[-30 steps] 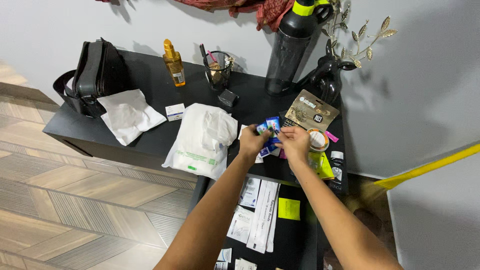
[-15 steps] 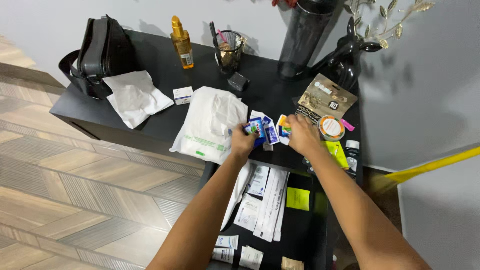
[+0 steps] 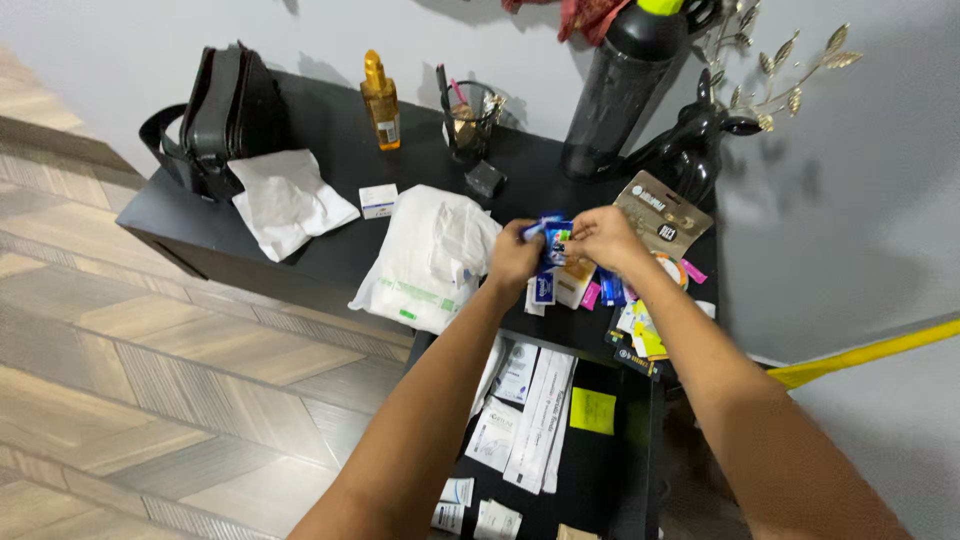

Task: The person empties a drawer, wipes the interior with a white cloth, and then populates the drawer with white slippers, various papers, small packets, and cosmetic items.

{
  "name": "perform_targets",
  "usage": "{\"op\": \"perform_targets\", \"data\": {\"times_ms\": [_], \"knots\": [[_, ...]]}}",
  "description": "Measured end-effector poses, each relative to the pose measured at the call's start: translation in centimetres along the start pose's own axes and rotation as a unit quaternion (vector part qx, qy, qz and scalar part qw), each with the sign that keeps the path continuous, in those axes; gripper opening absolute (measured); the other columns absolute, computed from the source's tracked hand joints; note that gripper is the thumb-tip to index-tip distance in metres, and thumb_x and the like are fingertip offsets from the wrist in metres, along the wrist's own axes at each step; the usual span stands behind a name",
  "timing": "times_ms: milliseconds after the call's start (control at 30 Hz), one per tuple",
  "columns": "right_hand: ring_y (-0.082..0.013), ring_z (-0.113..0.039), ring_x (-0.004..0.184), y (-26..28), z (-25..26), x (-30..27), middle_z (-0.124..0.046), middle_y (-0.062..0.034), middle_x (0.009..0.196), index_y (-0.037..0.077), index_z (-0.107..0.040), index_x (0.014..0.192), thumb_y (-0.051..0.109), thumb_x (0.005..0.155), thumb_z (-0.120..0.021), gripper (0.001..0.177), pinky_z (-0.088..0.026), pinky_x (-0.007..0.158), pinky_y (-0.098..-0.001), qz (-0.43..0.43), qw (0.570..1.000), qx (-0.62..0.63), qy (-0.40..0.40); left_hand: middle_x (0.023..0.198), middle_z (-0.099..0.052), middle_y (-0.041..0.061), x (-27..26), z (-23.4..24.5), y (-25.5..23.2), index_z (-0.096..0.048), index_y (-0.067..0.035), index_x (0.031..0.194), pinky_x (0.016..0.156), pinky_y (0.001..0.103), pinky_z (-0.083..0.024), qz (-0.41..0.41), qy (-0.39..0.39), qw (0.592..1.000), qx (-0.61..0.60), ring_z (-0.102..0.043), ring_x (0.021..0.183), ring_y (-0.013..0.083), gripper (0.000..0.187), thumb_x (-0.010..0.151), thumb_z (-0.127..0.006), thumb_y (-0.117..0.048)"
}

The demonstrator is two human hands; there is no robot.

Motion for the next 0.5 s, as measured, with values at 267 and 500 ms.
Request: {"op": "perform_targets", "data": {"times_ms": [267, 500], "knots": [[-0.0274, -0.071, 0.085, -0.2, -1.0, -4.1, -0.072, -0.0183, 0.098, -0.002, -0.066, 0.110, -0.001, 0.074, -0.087, 0.042, -0.059, 0.071, -0.0389, 0.028, 0.994, -0.060, -0.087, 0.099, -0.074, 0.017, -2.2, 2.0, 0.4, -0.064, 0.001, 0.119, 0.078, 0.034, -0.056, -0.018, -0.140, 0.986, 0.094, -0.071, 0.085, 0.0211, 0.040, 0.081, -0.072, -0.010], [-0.0427, -0.064, 0.112, -2.4, -1.3, -9.0, -0.065, -0.0244, 0.118, 0.000, -0.060, 0.121, 0.007, 0.073, -0.083, 0.054, -0.055, 0.089, -0.0497, -0.070, 0.833, -0.533, -0.132, 0.102, -0.069, 0.009, -5.1, 4.5, 3.0, -0.058, -0.003, 0.122, 0.065, 0.035, -0.062, 0.094, -0.089, 0.991, 0.030, -0.071, 0.082, 0.0192, 0.041, 0.084, -0.072, -0.012]]}}
Point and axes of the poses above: each hand's wrist, its own x-axis towards the middle knuckle, its own z-axis out of the back of the hand, y = z × x, the point moved 9 cm from there along x, towards the middle knuckle
